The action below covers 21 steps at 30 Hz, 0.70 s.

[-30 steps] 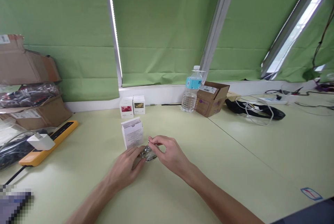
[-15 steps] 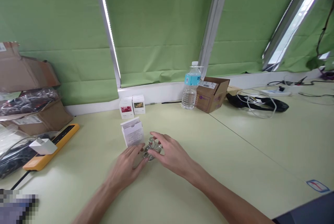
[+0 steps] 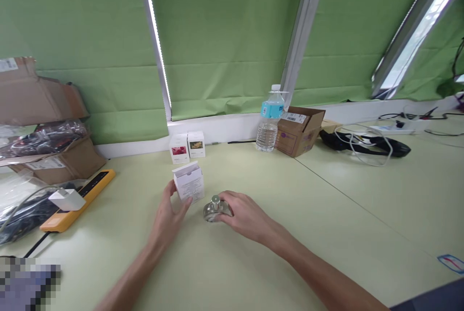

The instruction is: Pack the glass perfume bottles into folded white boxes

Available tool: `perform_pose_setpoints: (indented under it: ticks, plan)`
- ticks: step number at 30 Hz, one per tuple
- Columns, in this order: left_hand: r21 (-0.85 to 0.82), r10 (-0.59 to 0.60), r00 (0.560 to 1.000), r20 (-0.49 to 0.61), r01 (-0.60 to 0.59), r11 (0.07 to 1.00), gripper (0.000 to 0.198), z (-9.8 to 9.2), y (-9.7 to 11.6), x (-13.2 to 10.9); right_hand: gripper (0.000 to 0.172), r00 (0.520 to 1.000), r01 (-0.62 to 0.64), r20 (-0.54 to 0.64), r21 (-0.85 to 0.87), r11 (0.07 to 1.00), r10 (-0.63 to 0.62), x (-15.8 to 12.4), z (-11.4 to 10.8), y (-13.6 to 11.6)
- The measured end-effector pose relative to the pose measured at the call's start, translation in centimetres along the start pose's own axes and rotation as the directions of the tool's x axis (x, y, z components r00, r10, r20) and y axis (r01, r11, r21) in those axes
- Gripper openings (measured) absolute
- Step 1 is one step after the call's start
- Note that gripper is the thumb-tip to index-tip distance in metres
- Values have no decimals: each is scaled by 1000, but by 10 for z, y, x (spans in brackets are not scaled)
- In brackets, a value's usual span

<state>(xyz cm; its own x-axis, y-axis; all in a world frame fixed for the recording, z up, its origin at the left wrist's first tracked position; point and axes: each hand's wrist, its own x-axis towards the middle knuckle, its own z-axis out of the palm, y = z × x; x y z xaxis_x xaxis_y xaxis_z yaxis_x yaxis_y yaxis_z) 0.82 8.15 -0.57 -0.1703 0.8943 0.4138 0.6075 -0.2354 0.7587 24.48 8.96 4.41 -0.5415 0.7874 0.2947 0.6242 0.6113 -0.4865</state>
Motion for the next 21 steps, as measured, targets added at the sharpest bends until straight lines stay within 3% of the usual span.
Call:
perform_pose_setpoints:
  ticks: [4, 8, 15, 21]
  plan:
    - [-35, -51, 992, 113, 55, 998, 44, -1, -4, 1, 17, 993, 117, 7, 28, 993, -117, -4, -7, -7]
    - [38, 24, 990, 138, -30, 999, 36, -3, 2, -2, 18, 971, 214, -132, 95, 972, -201, -7, -19, -15]
    - [-44, 138, 972, 190, -132, 990, 29, -1, 7, -5, 27, 837, 370, -445, 34, 928, -318, -6, -31, -7]
    - [-123, 195, 951, 241, -169, 978, 32, 0, 8, -6, 34, 813, 395, -448, -45, 918, -372, -4, -27, 2]
